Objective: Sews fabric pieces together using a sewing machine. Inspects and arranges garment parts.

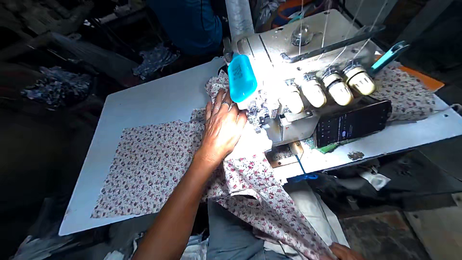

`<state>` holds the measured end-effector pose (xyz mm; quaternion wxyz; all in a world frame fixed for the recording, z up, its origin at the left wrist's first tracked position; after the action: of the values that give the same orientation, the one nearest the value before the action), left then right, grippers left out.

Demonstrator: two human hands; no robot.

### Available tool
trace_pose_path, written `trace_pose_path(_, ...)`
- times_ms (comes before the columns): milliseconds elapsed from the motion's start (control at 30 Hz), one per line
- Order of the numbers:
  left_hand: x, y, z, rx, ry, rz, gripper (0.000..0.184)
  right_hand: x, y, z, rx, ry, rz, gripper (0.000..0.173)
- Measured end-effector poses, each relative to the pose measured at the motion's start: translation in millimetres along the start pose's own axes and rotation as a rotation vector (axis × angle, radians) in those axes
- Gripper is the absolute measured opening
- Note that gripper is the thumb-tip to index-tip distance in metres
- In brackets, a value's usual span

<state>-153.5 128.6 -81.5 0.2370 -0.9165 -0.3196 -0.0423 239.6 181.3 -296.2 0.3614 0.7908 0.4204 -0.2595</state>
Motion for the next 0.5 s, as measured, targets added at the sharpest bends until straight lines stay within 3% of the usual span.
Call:
trace_pose_path(133,5,8,-8,0.055,0.066,0.063,0.044,16,0,-10,0.217,0.098,0.082,0.047)
trace_pose_path(233,-3,18,-13,0.087,0.106,0.039,0.047,19,-2,-27,0.367,0.064,0.041,0.040)
trace_pose_path(333,-1,28,-27,0.132,0.183,0.052,0.056,4,-10,-70,0.644,0.060,-0.115,0.022)
trace_pose_path(500,7,79,-64,0.081,0.375,0.160,0.042,-27,-43,-171,1.001,0.153,-0.203,0.023)
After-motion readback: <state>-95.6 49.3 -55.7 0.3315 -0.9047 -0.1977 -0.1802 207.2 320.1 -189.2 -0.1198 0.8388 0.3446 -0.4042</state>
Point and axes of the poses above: each hand's wrist, its own y-axis away from the middle knuckle, its own z-axis out of the palm, x = y × z, the point moved 7 cm from there along -y, towards the middle knuckle, and after that the axes turned 15 degrees about x, right-handed, at the moved point
